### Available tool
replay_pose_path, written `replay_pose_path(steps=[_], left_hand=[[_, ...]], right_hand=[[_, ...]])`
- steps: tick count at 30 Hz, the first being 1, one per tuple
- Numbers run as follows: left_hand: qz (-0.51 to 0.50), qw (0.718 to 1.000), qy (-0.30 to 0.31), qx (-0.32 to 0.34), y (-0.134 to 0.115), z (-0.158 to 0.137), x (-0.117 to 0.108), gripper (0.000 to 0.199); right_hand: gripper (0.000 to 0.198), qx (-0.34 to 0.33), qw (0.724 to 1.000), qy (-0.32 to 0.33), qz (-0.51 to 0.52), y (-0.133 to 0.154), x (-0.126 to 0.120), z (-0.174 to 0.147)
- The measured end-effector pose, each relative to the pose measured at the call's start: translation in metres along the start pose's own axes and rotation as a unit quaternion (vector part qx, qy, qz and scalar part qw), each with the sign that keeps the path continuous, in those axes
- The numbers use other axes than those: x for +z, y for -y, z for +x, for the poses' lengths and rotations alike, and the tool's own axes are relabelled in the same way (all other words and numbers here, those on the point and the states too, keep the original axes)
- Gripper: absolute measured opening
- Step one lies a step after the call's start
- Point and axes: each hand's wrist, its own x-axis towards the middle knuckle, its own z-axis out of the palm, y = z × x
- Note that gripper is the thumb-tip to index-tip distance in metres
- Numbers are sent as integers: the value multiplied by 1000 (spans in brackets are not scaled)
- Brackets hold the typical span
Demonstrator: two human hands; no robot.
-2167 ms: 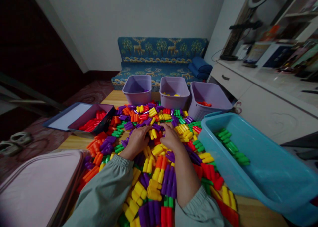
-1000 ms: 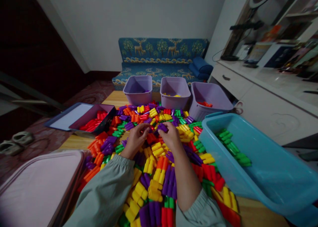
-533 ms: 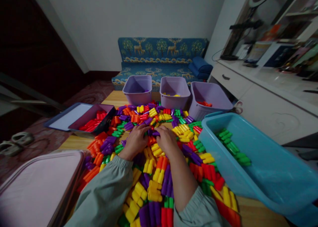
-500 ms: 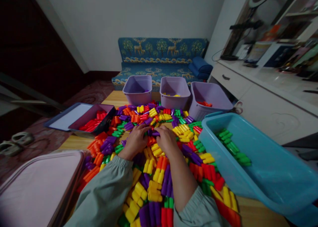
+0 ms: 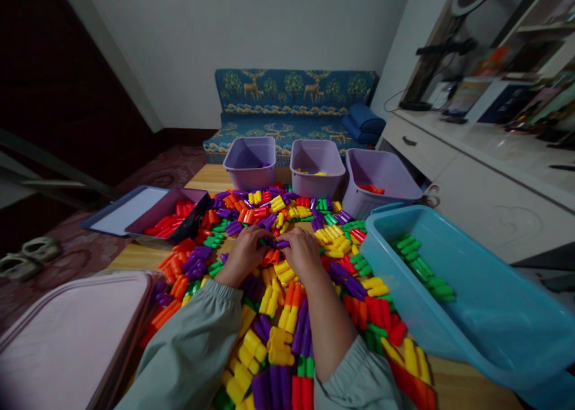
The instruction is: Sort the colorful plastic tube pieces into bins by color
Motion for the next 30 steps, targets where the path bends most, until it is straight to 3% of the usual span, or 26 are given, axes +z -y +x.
replay_pose_path(steps=[6, 13, 17, 21, 24, 30], left_hand=[[-19, 999, -25, 18, 3, 3, 4, 22], [-122, 984, -132, -4, -6, 5, 1, 16], [-163, 980, -116, -3, -7, 5, 4, 16], [-243, 965, -90, -28, -13, 5, 5, 26], [-391, 914, -52, -91, -21, 4, 1, 43], [-648, 730, 90, -199, -24, 4, -4, 60]], right_hand=[[25, 31, 998, -49, 35, -6, -1, 1], [22, 39, 988, -123, 80, -14, 3, 3], [22, 48, 985, -136, 98, -13, 2, 4], [13, 53, 954, -176, 235, -3, -1, 5], [12, 32, 929, -174, 325, 6, -3, 5], [37, 59, 928, -142, 340, 16, 3, 5]])
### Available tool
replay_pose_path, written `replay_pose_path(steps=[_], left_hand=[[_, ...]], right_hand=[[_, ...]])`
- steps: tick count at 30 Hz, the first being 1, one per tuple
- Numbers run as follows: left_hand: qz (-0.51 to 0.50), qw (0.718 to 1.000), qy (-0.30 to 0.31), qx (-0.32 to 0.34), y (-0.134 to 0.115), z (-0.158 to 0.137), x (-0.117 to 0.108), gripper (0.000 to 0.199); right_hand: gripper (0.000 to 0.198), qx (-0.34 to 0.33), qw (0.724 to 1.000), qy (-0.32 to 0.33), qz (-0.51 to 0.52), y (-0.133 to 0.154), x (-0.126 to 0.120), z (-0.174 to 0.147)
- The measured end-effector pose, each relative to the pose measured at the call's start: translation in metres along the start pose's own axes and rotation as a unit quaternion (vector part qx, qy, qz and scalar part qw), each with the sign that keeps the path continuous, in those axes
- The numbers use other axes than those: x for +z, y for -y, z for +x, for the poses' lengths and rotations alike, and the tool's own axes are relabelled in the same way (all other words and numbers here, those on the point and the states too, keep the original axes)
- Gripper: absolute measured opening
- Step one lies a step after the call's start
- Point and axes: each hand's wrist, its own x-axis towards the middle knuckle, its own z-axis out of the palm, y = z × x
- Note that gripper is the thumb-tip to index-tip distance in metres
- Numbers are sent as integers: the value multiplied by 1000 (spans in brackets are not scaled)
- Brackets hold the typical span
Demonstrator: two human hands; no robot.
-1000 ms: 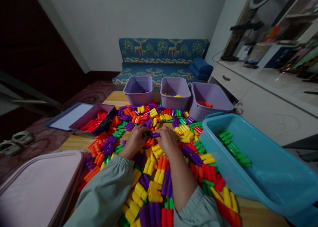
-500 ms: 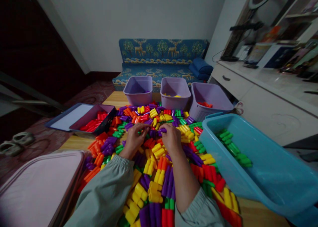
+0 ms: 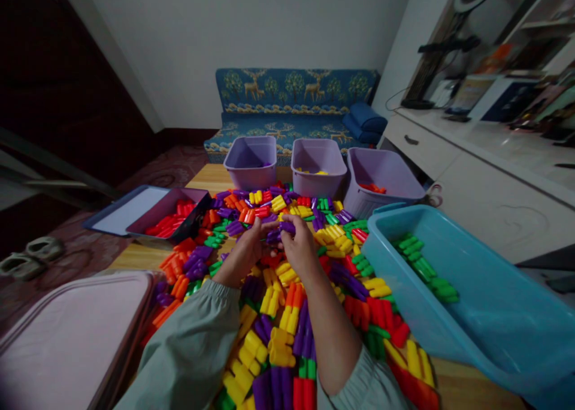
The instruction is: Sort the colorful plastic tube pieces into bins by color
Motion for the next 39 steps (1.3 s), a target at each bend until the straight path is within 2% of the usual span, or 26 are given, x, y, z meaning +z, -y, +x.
replay_pose_path(steps=[3, 6, 12, 14, 18, 22, 24, 26, 28, 30, 32, 34, 37, 39], left_hand=[[-52, 998, -1, -33, -3, 0, -1, 60], [-54, 998, 8, -32, -7, -1, 0, 61], [-49, 997, 51, 23, -4, -3, 4, 61], [-17, 999, 46, 23, -2, -3, 3, 56], [27, 1000, -6, 11, -1, -4, 2, 47], [-8, 997, -81, 0, -12, -2, 3, 38], [-70, 989, -128, -2, -24, 3, 3, 24], [-179, 968, -177, -22, -44, 13, 2, 9], [-278, 940, -195, -32, -68, 26, 1, 15], [-313, 924, -217, -21, -95, 43, 1, 15], [-291, 928, -232, 20, -121, 62, 3, 14], [-209, 946, -239, 64, -144, 80, 6, 19], [-160, 957, -230, 70, -167, 106, 10, 20], [-111, 965, -227, 68, -173, 119, 8, 24]], right_hand=[[50, -26, 999, -18, -45, 3, 2, 0], [58, -36, 998, 2, -47, 11, 2, -2], [65, -27, 990, 112, 80, 24, 6, -9], [64, -18, 987, 118, 106, 23, 8, -9], [58, 2, 991, 52, 122, 15, 9, -6], [45, 68, 987, -43, 139, 6, 5, 0], [41, 95, 983, -68, 145, 4, 3, 2], [40, 99, 980, -80, 154, 3, 2, 3], [39, 95, 979, -82, 162, 2, 2, 3], [39, 95, 978, -81, 168, 2, 2, 3], [38, 98, 976, -82, 174, 2, 3, 3], [38, 96, 976, -86, 177, 2, 4, 2], [36, 85, 976, -90, 181, 0, 4, 2], [35, 79, 976, -91, 180, 0, 5, 2]])
